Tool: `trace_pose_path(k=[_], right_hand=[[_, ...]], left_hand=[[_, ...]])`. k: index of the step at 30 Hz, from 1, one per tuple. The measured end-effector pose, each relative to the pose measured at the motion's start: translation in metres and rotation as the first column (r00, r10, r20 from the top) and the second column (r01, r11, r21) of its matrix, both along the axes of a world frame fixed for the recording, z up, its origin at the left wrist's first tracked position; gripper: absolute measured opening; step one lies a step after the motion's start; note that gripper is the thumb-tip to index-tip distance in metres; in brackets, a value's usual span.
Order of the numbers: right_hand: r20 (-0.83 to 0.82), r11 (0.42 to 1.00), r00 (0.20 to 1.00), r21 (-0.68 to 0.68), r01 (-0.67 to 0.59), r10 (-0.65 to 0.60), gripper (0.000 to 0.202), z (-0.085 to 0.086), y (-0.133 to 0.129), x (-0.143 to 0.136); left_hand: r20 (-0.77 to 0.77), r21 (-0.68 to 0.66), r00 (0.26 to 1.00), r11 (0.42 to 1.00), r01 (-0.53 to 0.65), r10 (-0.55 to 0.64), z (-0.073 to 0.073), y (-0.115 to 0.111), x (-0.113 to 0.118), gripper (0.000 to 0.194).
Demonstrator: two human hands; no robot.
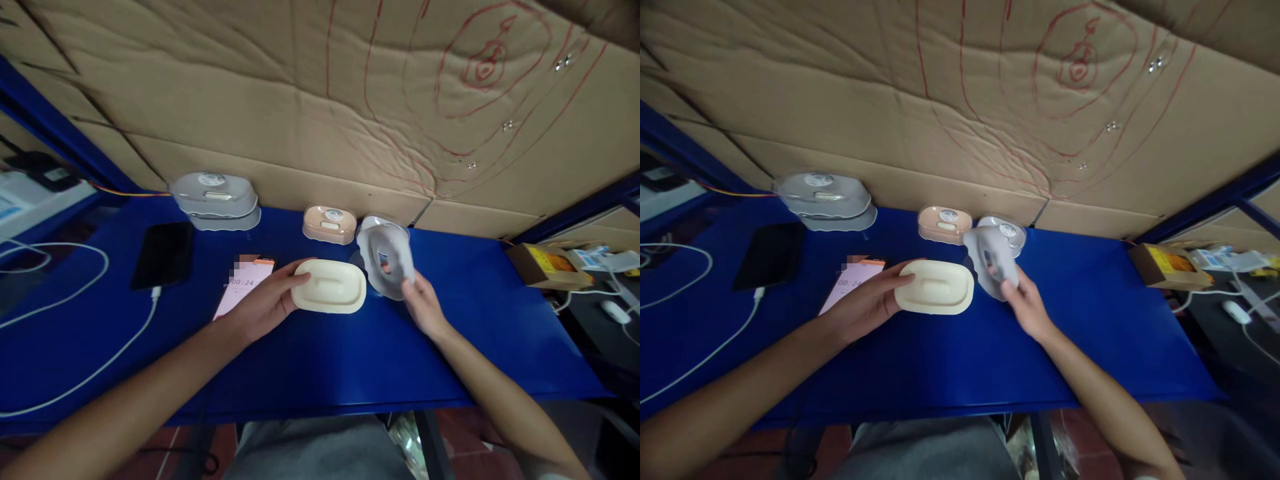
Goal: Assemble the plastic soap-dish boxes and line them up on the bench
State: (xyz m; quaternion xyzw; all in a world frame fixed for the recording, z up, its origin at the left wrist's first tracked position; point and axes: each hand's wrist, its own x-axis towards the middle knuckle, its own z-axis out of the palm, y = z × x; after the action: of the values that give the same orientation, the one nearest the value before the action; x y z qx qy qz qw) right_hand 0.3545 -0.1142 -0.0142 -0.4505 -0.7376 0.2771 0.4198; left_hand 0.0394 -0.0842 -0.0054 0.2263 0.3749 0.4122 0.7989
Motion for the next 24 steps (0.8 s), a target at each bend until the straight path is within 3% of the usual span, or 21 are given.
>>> trace_pose_path(k=[2,6,11,18,24], right_hand=[[0.165,0.987,0.986,0.148,-0.058,0.033,0.044,0.001,-0.011,-0.008],[0.423,0.923,0.904,0.319,-0.214,0.063,0.063,0.003,-0.024,-0.026],[0.619,0.875,0.778,0.310,-0.373,0.112,0.052,-0.002,-0.022,-0.034],[0.715,0.852,0.699,0.368,-0.373,-0.002,0.050,-0.007,-0.026,-0.039],[0.721,0.849,0.693,0.348,-0.397,0.028,0.046,-0.006,-0.023,-0.040]], left_hand=[[0.012,0.000,1.000,1.000,0.006,-0.006,0.000,-0.005,0.003,0.033],[0.051,0.041,0.994,0.994,0.098,-0.100,0.000,-0.013,0.008,0.036],[0.076,0.061,0.986,0.987,0.146,-0.150,-0.001,-0.018,0.010,0.037],[0.029,0.161,0.979,0.967,0.195,-0.202,-0.005,-0.022,0.010,0.053],[0.030,0.179,0.973,0.959,0.219,-0.228,-0.005,-0.024,0.013,0.054]])
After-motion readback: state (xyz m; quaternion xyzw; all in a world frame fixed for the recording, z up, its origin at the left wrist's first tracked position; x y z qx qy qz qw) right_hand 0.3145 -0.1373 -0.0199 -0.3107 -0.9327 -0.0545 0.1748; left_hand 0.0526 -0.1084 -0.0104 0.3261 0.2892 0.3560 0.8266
